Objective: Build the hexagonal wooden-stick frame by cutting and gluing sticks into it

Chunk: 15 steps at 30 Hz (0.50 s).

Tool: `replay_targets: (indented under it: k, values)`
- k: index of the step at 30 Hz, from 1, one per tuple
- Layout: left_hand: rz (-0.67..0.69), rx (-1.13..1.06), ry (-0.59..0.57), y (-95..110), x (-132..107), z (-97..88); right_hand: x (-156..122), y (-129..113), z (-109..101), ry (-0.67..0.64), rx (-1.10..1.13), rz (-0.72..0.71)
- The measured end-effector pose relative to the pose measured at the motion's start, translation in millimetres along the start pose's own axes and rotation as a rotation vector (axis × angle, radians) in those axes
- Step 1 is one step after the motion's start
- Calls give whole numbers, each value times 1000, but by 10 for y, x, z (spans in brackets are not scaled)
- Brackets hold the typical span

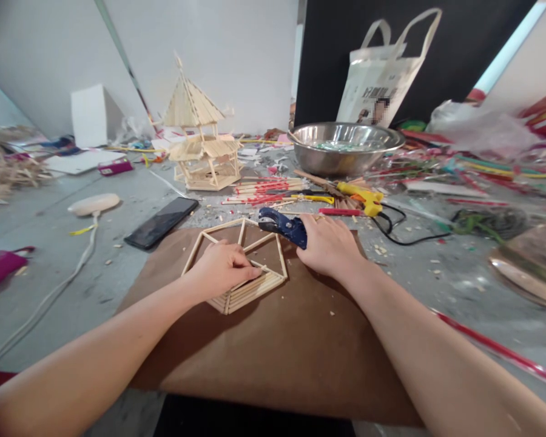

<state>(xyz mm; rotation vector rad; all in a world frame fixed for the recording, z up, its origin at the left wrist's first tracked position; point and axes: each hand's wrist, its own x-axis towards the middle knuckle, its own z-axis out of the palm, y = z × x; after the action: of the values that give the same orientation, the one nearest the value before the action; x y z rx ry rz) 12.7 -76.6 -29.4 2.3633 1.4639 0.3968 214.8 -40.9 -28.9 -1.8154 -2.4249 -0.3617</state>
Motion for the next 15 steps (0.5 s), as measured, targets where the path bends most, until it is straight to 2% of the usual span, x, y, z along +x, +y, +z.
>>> replay_targets:
  k: [15]
  values:
    - [-6,86,6,5,-24,62,-2,-8,1,-17,15,-22]
